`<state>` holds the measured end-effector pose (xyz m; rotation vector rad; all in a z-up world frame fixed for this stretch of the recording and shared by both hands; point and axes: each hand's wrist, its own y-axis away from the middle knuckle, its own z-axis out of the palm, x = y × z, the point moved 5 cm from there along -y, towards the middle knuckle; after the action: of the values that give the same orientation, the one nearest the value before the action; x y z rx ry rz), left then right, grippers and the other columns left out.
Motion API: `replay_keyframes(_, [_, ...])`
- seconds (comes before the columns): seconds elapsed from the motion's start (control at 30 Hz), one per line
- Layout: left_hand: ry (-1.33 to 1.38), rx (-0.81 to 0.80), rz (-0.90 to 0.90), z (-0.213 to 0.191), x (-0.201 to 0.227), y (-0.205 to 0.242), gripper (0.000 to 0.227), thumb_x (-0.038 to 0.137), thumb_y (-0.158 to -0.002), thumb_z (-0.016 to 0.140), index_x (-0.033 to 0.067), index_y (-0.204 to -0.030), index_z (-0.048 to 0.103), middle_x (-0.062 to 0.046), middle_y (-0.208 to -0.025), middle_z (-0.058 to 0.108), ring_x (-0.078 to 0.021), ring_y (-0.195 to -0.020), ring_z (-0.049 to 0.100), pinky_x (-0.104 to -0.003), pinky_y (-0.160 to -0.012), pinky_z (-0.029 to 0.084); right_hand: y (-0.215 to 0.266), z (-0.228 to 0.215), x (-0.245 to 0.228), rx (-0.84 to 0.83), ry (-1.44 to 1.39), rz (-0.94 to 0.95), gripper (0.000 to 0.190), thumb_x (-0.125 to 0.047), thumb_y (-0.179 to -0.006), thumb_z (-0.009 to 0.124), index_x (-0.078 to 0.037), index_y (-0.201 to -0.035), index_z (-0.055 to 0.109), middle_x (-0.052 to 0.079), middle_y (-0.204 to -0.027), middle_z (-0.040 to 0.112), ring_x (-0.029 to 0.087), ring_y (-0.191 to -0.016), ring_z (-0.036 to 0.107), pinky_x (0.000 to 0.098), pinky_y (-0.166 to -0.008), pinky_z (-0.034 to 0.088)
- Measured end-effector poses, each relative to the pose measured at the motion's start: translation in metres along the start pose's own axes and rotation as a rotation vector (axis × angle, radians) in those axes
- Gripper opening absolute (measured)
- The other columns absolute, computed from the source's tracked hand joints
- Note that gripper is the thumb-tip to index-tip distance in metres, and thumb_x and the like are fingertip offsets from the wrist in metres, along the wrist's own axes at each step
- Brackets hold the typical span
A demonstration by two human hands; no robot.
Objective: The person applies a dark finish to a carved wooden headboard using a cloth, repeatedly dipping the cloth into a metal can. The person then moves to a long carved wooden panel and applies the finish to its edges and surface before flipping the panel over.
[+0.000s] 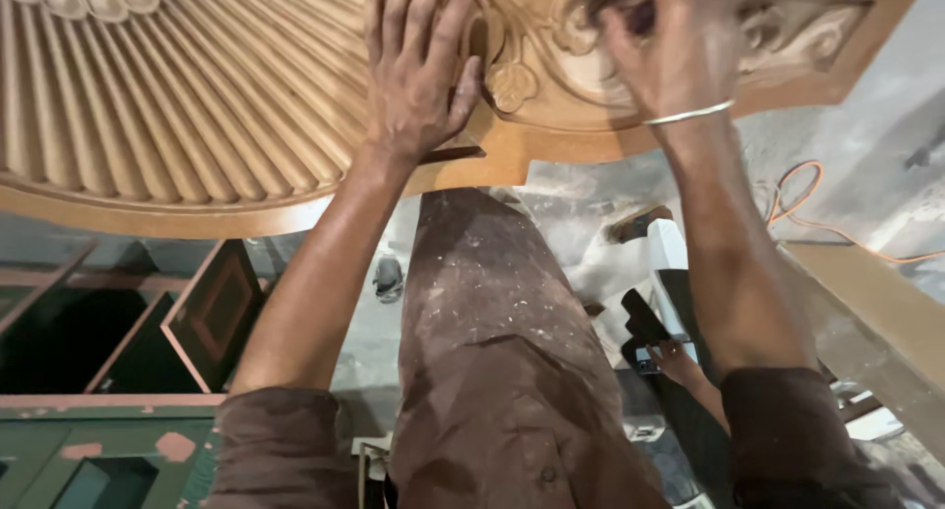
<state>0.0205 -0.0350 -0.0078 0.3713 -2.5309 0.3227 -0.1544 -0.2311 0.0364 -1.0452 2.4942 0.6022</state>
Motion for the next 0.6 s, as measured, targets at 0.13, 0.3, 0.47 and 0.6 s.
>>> replay_keyframes(0.13, [-0.003,-0.035,0.030,0.012,-0.002,-0.004,0.057,0.025,-0.103,0.062,0.0035,-0.152,0.044,-0.019,-0.153,0.045,-0.0414,-0.143,0.040,-0.058,-0.127,0.023,0.005,-0.012,-0.041,0.086,0.168,-0.299,0.024,-0.014,-0.087,0.085,-0.007,-0.108,0.076,0.016,-0.109,0.065,0.033,-0.096,0.065,0.0443,-0.078,0.054])
replay_keyframes(0.3, [-0.039,-0.036,0.022,0.025,-0.007,0.001,0.059,0.032,-0.101,0.063,0.0061,-0.151,0.043,-0.020,-0.147,0.048,-0.0426,-0.135,0.044,-0.058,-0.120,0.028,0.015,-0.008,-0.041,0.000,0.337,-0.352,0.033,-0.010,-0.087,0.082,-0.008,-0.120,0.075,0.013,-0.116,0.061,0.031,-0.111,0.061,0.0422,-0.086,0.052])
replay_keyframes(0.47, [-0.055,-0.092,-0.010,0.031,-0.010,0.002,0.057,0.033,-0.100,0.063,0.0053,-0.148,0.046,-0.019,-0.139,0.053,-0.0418,-0.127,0.047,-0.058,-0.113,0.033,0.017,-0.003,-0.030,-0.019,0.306,-0.366,0.042,-0.006,-0.086,0.080,-0.010,-0.127,0.075,0.012,-0.120,0.061,0.033,-0.117,0.059,0.0463,-0.094,0.049])
replay_keyframes(0.6, [-0.080,-0.070,0.008,0.030,-0.008,0.001,0.058,0.035,-0.100,0.062,0.0046,-0.147,0.046,-0.019,-0.138,0.053,-0.0411,-0.127,0.048,-0.057,-0.113,0.033,0.021,0.000,-0.030,-0.064,0.431,-0.420,0.040,-0.008,-0.080,0.080,-0.014,-0.119,0.075,0.011,-0.121,0.061,0.032,-0.118,0.057,0.0439,-0.090,0.049])
